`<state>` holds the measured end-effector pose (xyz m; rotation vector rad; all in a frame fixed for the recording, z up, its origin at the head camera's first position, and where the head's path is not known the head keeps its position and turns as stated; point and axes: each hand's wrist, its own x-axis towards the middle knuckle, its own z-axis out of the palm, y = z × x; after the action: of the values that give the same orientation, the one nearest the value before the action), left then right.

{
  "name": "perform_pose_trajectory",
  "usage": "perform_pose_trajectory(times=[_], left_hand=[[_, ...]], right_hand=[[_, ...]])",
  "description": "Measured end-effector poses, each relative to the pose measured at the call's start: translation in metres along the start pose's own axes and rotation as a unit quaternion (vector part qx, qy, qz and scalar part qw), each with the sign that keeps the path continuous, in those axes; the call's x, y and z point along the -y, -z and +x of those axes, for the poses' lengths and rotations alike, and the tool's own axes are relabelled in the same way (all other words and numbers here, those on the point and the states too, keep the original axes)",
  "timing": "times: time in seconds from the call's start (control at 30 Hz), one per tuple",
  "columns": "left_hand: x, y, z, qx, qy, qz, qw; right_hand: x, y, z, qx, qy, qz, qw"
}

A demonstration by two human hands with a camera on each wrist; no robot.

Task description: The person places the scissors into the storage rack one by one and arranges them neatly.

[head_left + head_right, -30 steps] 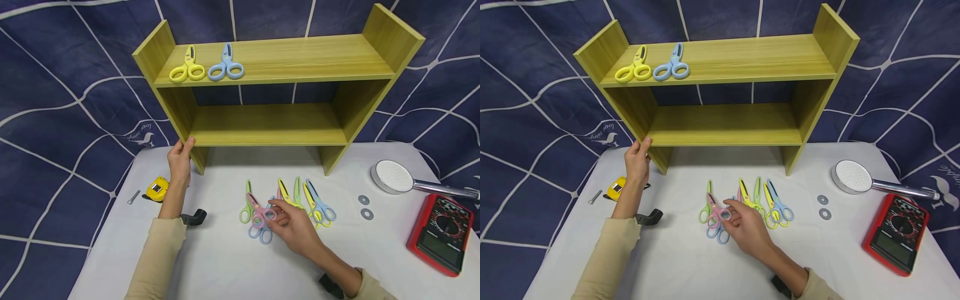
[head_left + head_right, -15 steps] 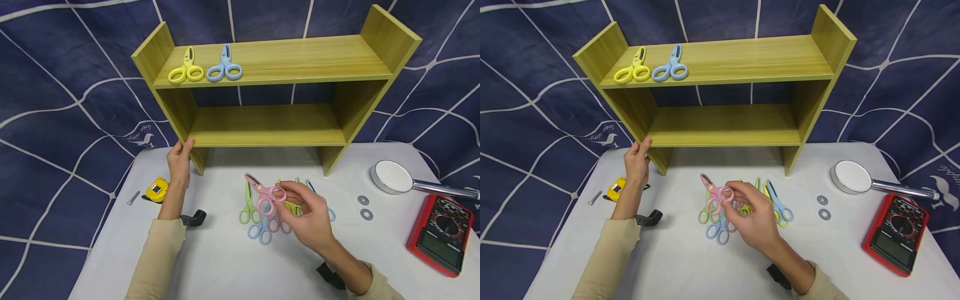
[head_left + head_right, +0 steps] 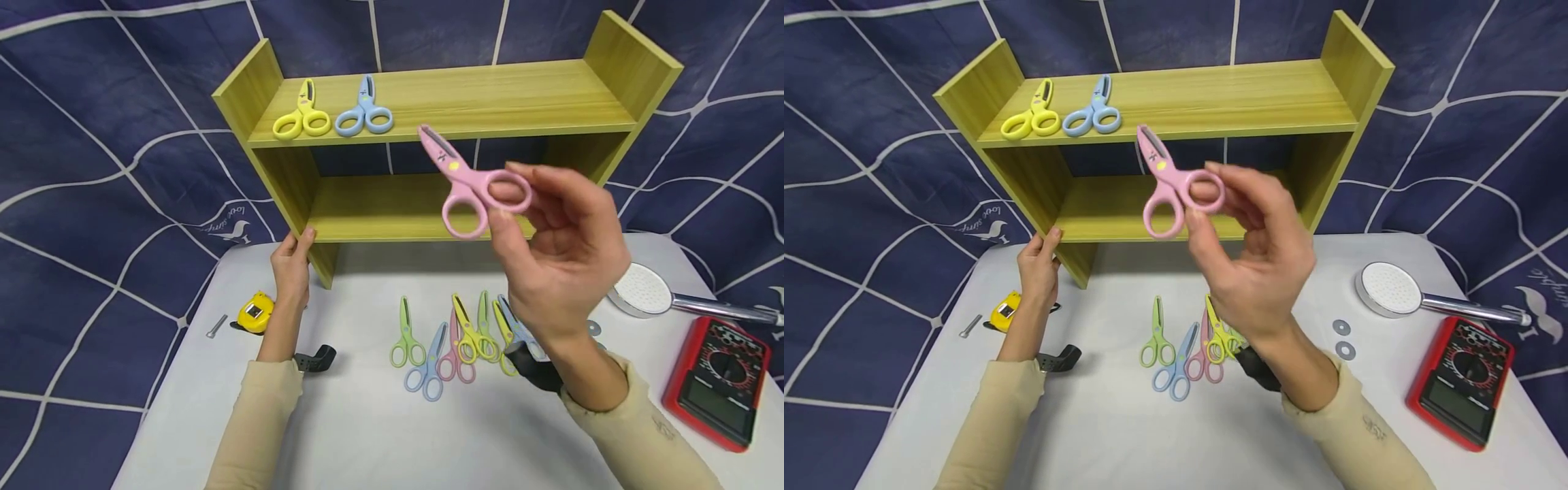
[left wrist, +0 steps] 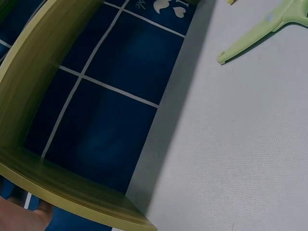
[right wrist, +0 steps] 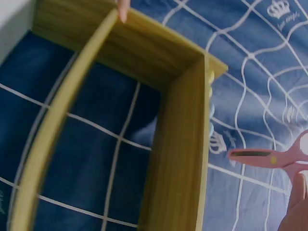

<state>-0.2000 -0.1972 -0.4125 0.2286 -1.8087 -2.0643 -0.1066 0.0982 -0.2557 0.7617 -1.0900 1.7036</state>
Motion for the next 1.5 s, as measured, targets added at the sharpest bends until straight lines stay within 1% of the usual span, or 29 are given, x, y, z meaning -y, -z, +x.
perform_pose_trajectory(times=[0.07,0.13,0.2,0.27,0.33,0.43,0.53,0.6,0.7,0.8,0.87,0.93,1.0,1.03,1.13,1.2,1.23,1.33,1.37,1.43,1.47,1.5], left_hand=[[0.000,0.000,0.000,0.001,0.001,-0.003,1.0000],[0.000,0.000,0.000,0.002,0.003,-0.007,1.0000],[0.000,0.000,0.000,0.003,0.005,-0.008,1.0000],[-0.001,0.000,0.000,0.003,0.006,-0.008,0.9999],[-0.001,0.000,0.000,0.003,0.006,-0.009,0.9999],[-0.001,0.001,0.000,0.004,0.006,-0.010,0.9999],[-0.001,0.001,0.000,0.006,0.007,-0.007,0.9999],[-0.001,0.001,0.001,0.007,0.006,-0.005,0.9999],[-0.001,0.003,0.002,0.007,0.004,-0.004,1.0000],[-0.001,0.003,0.002,0.003,0.001,-0.015,0.9999],[-0.001,0.003,0.002,0.005,-0.003,-0.019,0.9998],[0.000,0.002,0.001,0.007,-0.007,-0.023,0.9997],[0.001,0.002,0.002,0.009,-0.010,-0.020,0.9997],[0.001,0.002,0.002,0.008,-0.010,-0.017,0.9998],[0.001,0.002,0.001,0.007,-0.011,-0.016,0.9998],[0.002,0.003,0.001,0.008,-0.011,-0.012,0.9998],[0.001,0.002,0.001,0.009,-0.010,-0.011,0.9998],[0.001,0.002,0.002,0.010,-0.006,-0.005,0.9999],[0.001,0.002,0.002,0.010,-0.005,-0.004,0.9999],[0.001,0.002,0.002,0.010,-0.004,-0.007,0.9999],[0.002,0.001,0.002,0.011,-0.004,-0.008,0.9999],[0.002,0.001,0.002,0.012,-0.004,-0.010,0.9999]], right_hand=[[-0.007,-0.005,0.013,0.011,-0.016,-0.036,0.999],[-0.017,-0.008,0.023,0.036,-0.042,-0.084,0.995],[-0.028,-0.009,0.032,0.066,-0.074,-0.131,0.986],[-0.039,-0.007,0.038,0.102,-0.096,-0.177,0.974],[-0.047,-0.004,0.042,0.131,-0.113,-0.209,0.963],[-0.057,-0.003,0.045,0.148,-0.132,-0.232,0.952],[-0.062,-0.004,0.045,0.142,-0.143,-0.269,0.942],[-0.063,-0.007,0.045,0.144,-0.146,-0.305,0.930],[-0.064,-0.011,0.047,0.155,-0.158,-0.358,0.907],[-0.065,-0.013,0.052,0.171,-0.180,-0.389,0.887],[-0.064,-0.012,0.056,0.182,-0.183,-0.406,0.877],[-0.064,-0.010,0.058,0.189,-0.189,-0.414,0.870],[-0.063,-0.009,0.059,0.193,-0.191,-0.414,0.869],[-0.063,-0.008,0.058,0.192,-0.191,-0.412,0.870],[-0.064,-0.006,0.049,0.188,-0.175,-0.399,0.880],[-0.064,-0.003,0.039,0.187,-0.142,-0.380,0.895],[-0.064,-0.002,0.033,0.186,-0.125,-0.365,0.904],[-0.064,0.004,0.009,0.182,-0.076,-0.307,0.931],[-0.063,0.005,-0.001,0.181,-0.062,-0.288,0.938],[-0.060,0.009,-0.024,0.179,-0.061,-0.257,0.948],[-0.059,0.011,-0.037,0.181,-0.067,-0.246,0.950],[-0.057,0.013,-0.050,0.190,-0.078,-0.239,0.949]])
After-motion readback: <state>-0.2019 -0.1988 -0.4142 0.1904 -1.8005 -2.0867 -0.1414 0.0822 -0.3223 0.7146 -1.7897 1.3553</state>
